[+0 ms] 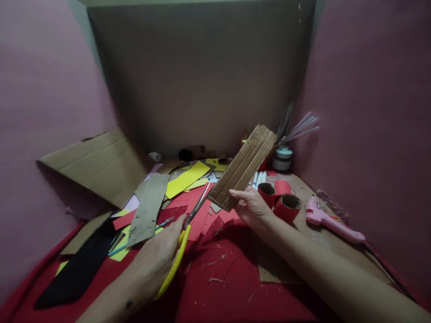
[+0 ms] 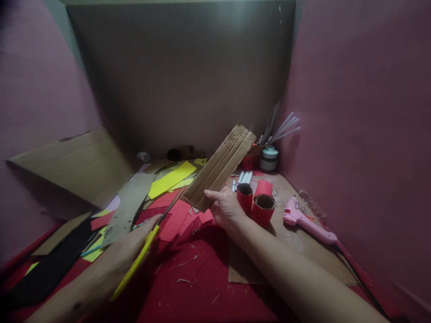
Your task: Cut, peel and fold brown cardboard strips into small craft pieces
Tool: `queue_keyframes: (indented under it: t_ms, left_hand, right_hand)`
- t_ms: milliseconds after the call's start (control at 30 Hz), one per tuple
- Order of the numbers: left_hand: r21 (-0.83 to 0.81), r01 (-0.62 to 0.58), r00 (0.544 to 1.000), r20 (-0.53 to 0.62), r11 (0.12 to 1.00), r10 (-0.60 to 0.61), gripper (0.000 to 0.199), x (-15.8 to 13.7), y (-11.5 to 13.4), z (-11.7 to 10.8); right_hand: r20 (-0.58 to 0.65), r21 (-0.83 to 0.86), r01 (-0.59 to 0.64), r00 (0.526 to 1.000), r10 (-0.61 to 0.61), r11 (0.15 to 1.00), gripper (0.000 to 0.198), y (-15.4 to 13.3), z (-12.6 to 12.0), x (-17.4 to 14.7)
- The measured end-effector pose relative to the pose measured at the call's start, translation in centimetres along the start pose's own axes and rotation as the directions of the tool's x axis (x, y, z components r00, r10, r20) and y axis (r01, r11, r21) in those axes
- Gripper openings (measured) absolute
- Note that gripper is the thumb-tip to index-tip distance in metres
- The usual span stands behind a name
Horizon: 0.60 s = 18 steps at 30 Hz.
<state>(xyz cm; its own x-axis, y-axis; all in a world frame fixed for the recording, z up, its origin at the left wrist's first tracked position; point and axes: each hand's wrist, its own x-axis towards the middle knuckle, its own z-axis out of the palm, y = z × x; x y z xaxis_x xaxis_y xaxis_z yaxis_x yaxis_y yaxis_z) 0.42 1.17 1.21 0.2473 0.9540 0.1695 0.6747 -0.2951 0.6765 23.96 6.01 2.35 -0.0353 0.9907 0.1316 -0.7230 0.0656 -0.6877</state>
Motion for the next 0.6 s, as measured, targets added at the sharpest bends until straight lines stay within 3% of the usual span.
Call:
queue_keyframes:
  t_ms: [167, 600]
  left_hand:
    - [0.264, -0.071, 0.992, 0.123, 0.962, 0.039, 0.056, 0.3, -0.5, 1.1]
    - [0.347, -0.083, 0.985, 0.171, 0.934, 0.024, 0.055, 0.5, 1.3, 1.1]
  right_hand:
    - [-0.009, 0.001, -0.041, 0.999, 0.041, 0.999, 0.033, 0.1, 0.2, -0.3]
    - [-0.048, -0.020, -0.058, 0.997, 0.057, 0.998, 0.034, 0.7, -0.2, -0.2]
